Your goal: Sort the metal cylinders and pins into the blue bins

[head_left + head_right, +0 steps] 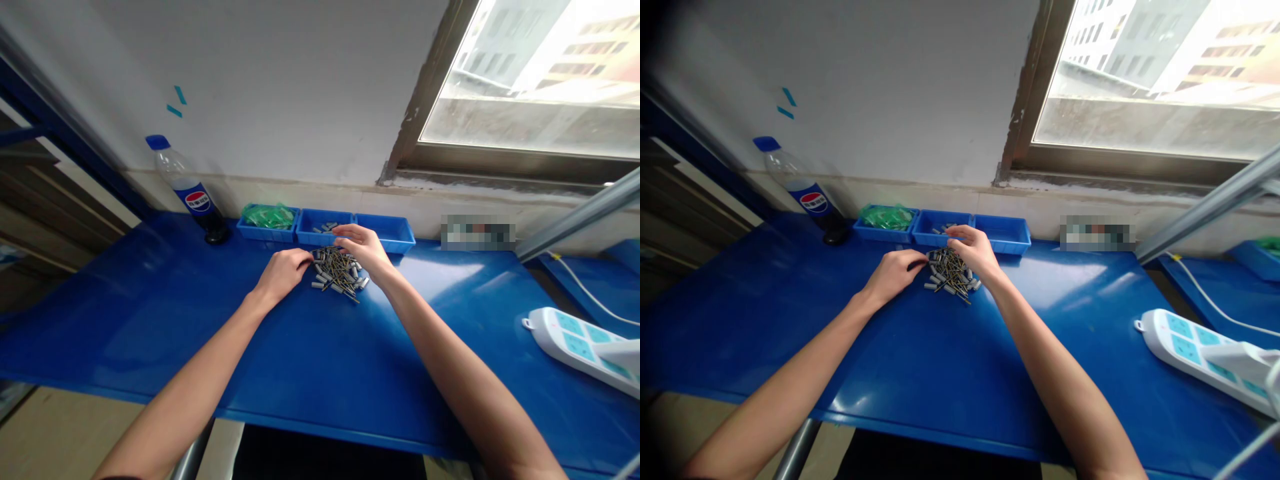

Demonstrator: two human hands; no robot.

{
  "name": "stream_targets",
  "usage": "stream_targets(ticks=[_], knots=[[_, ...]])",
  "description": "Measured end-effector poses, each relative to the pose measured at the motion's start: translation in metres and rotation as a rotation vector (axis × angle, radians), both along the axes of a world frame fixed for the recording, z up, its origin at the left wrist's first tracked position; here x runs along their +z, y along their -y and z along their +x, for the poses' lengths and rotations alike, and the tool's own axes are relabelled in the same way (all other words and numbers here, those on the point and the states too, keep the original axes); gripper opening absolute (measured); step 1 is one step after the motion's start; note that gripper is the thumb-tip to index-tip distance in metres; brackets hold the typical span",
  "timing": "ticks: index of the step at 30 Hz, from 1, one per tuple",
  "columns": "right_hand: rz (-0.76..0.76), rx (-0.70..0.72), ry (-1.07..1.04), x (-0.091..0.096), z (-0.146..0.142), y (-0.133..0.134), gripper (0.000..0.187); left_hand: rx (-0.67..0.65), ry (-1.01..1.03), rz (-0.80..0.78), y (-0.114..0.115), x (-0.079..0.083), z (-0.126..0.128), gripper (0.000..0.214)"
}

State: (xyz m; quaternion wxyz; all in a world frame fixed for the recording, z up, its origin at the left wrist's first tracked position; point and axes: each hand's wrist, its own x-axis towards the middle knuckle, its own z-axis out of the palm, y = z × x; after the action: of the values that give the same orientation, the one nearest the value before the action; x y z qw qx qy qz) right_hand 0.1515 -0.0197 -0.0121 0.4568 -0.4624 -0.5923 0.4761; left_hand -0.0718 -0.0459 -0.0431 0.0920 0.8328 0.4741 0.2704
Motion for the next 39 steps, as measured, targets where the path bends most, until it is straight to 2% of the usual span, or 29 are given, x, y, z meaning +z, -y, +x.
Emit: stream_targets(ticks=[5,10,15,19,22,26,30,33,36,39], knots=[[-0.015,0.018,-0.011,0.0,0.001,0.0,0.029,0.045,0.262,-0.002,0.002,0.005,0.004,0.023],[-0.072,0.114,0.049,0.001,0.002,0.003,0.025,0.039,0.518,-0.065,0.005,0.011,0.009,0.026],[-0.11,0.283,0.036,0.003,0.0,0.008,0.023,0.005,0.596,-0.119,0.008,0.009,0.016,0.031],[-0.113,0.31,0.004,0.002,0.001,0.01,0.023,-0.011,0.606,-0.117,0.01,0.009,0.02,0.028],[-0.094,0.288,0.018,0.004,0.007,0.009,0.025,-0.032,0.533,-0.106,0.008,0.012,0.02,0.03],[-0.063,0.216,0.077,0.011,0.021,0.005,0.027,-0.042,0.253,-0.06,-0.006,0.021,0.014,0.019],[0.023,0.053,0.113,0.019,0.042,-0.004,0.025,-0.16,0.03,-0.123,-0.028,0.032,0.013,0.026],[0.096,-0.109,0.169,0.018,0.059,-0.014,0.025,-0.224,-0.087,-0.168,-0.041,0.04,0.02,0.03],[0.085,-0.205,0.188,0.014,0.071,-0.02,0.028,-0.204,-0.218,-0.159,-0.048,0.044,0.031,0.03],[0.057,-0.234,0.154,0.013,0.075,-0.02,0.027,-0.17,-0.269,-0.15,-0.05,0.045,0.039,0.027]])
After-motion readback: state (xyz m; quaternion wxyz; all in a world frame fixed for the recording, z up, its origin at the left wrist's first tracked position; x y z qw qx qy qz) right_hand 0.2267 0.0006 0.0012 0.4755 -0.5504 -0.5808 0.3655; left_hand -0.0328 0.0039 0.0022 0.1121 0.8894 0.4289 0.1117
